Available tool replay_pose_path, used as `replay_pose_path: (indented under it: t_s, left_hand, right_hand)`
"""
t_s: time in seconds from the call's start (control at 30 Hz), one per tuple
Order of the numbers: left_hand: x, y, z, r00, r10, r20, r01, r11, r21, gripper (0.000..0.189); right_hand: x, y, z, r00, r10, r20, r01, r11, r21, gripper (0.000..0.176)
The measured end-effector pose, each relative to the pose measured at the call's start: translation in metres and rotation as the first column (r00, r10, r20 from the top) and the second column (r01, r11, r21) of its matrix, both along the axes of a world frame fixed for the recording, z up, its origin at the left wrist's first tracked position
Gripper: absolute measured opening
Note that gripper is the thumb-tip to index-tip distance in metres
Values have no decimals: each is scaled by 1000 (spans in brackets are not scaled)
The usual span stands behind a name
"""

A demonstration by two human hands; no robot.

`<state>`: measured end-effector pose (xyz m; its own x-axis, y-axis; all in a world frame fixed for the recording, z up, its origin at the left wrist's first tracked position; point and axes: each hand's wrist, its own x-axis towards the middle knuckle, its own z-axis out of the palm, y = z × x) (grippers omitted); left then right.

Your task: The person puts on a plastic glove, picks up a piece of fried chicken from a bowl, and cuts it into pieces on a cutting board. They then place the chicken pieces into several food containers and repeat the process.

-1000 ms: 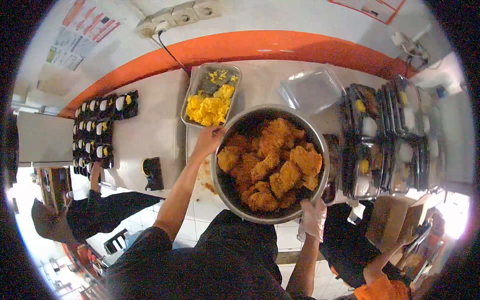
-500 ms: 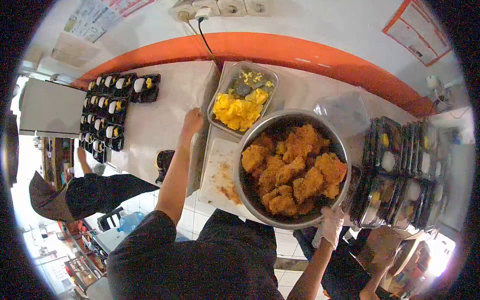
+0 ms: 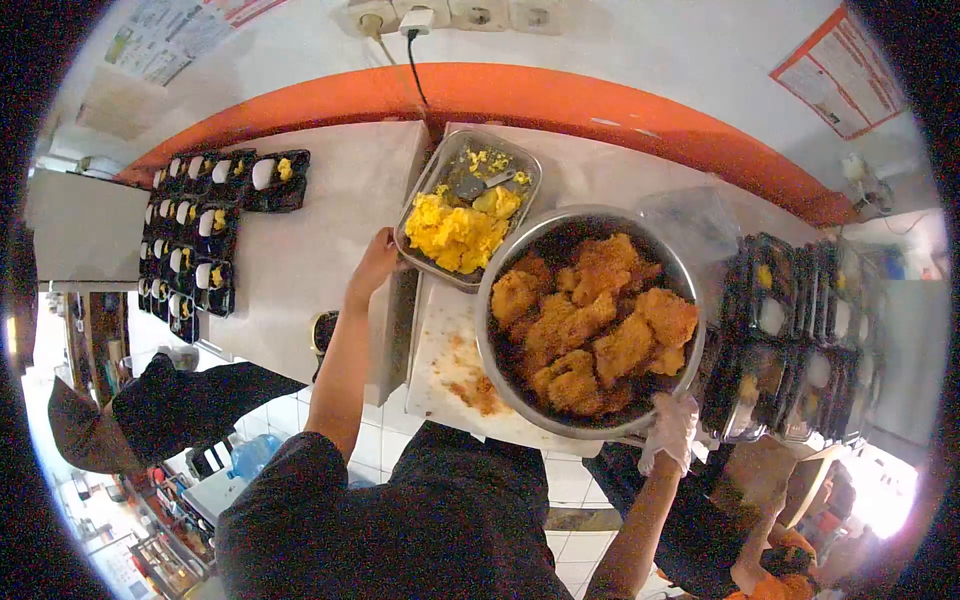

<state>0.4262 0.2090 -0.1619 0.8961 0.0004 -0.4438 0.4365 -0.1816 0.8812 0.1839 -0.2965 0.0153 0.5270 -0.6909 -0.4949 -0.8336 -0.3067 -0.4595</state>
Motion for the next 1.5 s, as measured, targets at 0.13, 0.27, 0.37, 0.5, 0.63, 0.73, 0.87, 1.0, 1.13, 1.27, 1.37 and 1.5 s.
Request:
replay_pose_path:
  t_s: [0.13,0.27,0.37,0.5,0.63,0.73,0.87,1.0,1.13,1.27,1.37,1.5]
  left_hand:
    - [-16,5,-9,995,27,96,-17,994,-107,32]
    - [-45,66,-14,972,229,56,-214,956,-199,29]
    - [-43,112,-31,952,288,104,-267,947,-180,27]
    - [-45,148,-36,921,353,163,-331,932,-147,22]
    - [-40,150,-25,821,563,94,-563,826,-34,20]
    - [-39,175,-58,800,552,234,-570,822,10,21]
    - [-34,178,-40,839,525,143,-539,838,85,22]
    - [-31,171,-16,832,551,-57,-548,834,69,24]
    - [-39,349,-260,926,-44,375,-191,803,564,39]
    - [-56,103,8,862,255,438,-495,241,835,34]
    - [-87,16,54,827,184,531,-497,681,538,45]
    - [-136,-77,27,939,-87,334,-105,850,516,46]
  right_hand:
    - [-2,-50,-13,984,156,86,-149,985,-87,33]
    - [-15,-51,-61,922,353,157,-327,930,-171,30]
    - [-22,-43,-91,841,453,296,-381,884,-271,27]
    - [-8,-35,-90,865,376,333,-339,926,-167,24]
    - [29,1,-57,927,237,289,-232,971,-54,29]
    - [41,0,-58,918,317,237,-307,948,-80,33]
    - [63,29,-45,924,221,313,-195,974,-112,42]
    - [99,-2,-111,939,225,259,-226,974,-28,38]
    - [137,-3,-104,748,649,-136,-663,738,-124,31]
    - [140,-32,-156,485,873,60,-721,437,-537,28]
    - [178,-21,-136,543,837,-71,-764,457,-456,29]
    - [213,-1,-106,799,601,35,-579,783,-227,33]
